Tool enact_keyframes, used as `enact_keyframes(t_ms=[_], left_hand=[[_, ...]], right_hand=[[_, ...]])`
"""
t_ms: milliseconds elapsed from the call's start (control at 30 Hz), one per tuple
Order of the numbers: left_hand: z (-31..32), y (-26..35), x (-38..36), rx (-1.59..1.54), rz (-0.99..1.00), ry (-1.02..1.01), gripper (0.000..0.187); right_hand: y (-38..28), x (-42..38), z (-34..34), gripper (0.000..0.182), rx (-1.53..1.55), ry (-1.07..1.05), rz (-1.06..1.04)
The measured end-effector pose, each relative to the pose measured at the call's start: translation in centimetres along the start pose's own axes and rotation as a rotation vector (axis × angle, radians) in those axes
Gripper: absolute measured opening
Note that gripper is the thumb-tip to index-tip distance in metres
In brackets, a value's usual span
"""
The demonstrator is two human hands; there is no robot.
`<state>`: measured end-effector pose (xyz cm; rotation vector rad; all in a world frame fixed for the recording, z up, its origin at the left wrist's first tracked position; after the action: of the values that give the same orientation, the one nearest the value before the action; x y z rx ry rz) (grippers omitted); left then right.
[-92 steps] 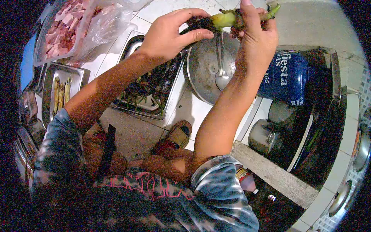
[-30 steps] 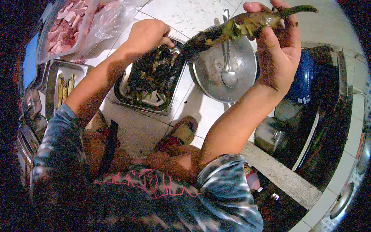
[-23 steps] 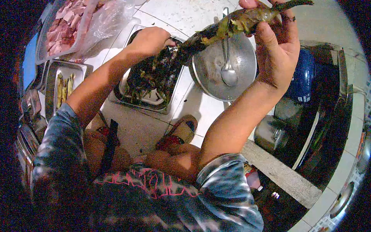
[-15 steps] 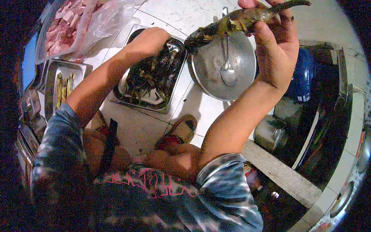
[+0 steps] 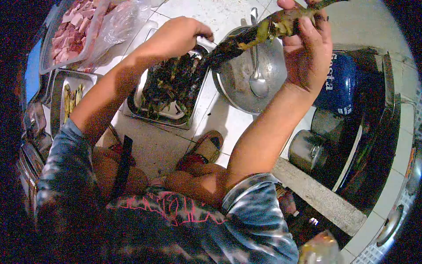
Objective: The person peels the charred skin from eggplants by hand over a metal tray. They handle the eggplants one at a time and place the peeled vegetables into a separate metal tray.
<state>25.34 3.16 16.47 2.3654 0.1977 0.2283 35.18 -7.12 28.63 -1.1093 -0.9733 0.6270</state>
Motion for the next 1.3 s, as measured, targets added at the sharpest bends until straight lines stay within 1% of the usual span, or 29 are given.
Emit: enact_keyframes(t_ms=[67, 133, 167, 200, 300, 333, 400, 433, 500, 567, 633, 700, 800, 833, 900, 933, 1100, 1200, 1300], left_hand=[[-1.2, 1.1, 0.7, -0.18, 0.054, 0.091, 0.02], [-2.4, 2.6, 1.1, -0.448, 0.18, 0.177, 0.023], [-2.9, 3.2, 1.3, -0.584, 0.243, 0.22, 0.024], [-3.7, 4.3, 1.1, -0.621, 0.312, 0.271, 0.023], [-3.5, 5.3, 0.7, -0.959, 0.274, 0.106, 0.024], [-3.4, 5.1, 0.8, -1.0, 0.262, 0.11, 0.024], [-3.3, 4.6, 1.0, -1.081, 0.235, 0.118, 0.023], [-3.0, 4.5, 1.1, -1.162, 0.218, 0.072, 0.023], [-2.7, 4.5, 1.1, -1.323, 0.181, -0.021, 0.023], [-2.6, 4.2, 0.9, -1.197, 0.108, -0.053, 0.022], [-3.2, 4.2, 0.7, -1.154, 0.064, -0.008, 0.022], [-4.1, 4.4, 0.6, -1.194, 0.045, 0.114, 0.021], [-4.4, 3.6, 0.7, -1.307, 0.162, 0.203, 0.021], [-3.8, 3.1, 1.0, -1.368, 0.133, 0.184, 0.02], [-2.9, 2.3, 1.5, -1.49, 0.073, 0.143, 0.02], [-2.9, 2.2, 1.5, -1.459, 0.066, 0.145, 0.02], [-4.2, 2.5, 0.3, -1.271, 0.021, 0.104, 0.019], [-4.0, 2.5, 0.8, -1.092, 0.057, 0.176, 0.018], [-4.8, 4.3, 0.4, -1.023, 0.116, 0.195, 0.02]], right_hand=[[0.1, 0.2, 0.1, 0.044, -0.019, 0.017, 0.032], [0.4, 0.2, 1.2, 0.044, -0.045, 0.013, 0.05], [0.4, 0.3, 1.1, 0.045, -0.094, 0.047, 0.047], [0.4, 0.5, 1.0, 0.046, -0.143, 0.081, 0.043], [0.3, 0.8, 1.2, 0.046, -0.226, 0.138, 0.052], [0.3, 0.9, 1.5, 0.046, -0.242, 0.15, 0.057], [-0.3, 0.9, 3.7, 0.041, -0.113, 0.118, -0.009], [-0.6, 0.9, 4.5, 0.039, -0.049, 0.103, -0.041], [0.1, 1.2, 3.1, 0.037, -0.109, 0.195, -0.057], [0.2, 1.2, 3.1, 0.036, -0.099, 0.198, -0.065], [0.1, 1.3, 3.3, 0.035, -0.088, 0.2, -0.073], [0.0, 1.4, 3.2, 0.035, -0.074, 0.202, -0.082], [-0.3, 1.4, 4.1, 0.034, -0.052, 0.148, -0.081], [-0.5, 1.4, 4.4, 0.034, -0.045, 0.121, -0.078], [-0.1, 1.4, 3.4, 0.034, -0.084, 0.194, -0.085], [0.0, 1.4, 3.0, 0.034, -0.104, 0.23, -0.088], [-0.2, 1.3, 3.0, 0.034, -0.099, 0.213, -0.099], [-0.4, 1.2, 3.6, 0.035, -0.115, 0.176, -0.074], [-0.4, 1.3, 3.9, 0.034, -0.093, 0.131, -0.072]])
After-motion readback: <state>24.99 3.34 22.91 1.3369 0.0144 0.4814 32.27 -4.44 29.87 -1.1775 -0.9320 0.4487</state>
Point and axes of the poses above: each hand's wrist, its own x-axis towards the middle knuckle, its own z-axis out of the palm, y = z × x, the point moved 9 cm from there along x, towards the middle knuckle, and after that the axes turned 3 degrees about -y, right-handed, at the moved point
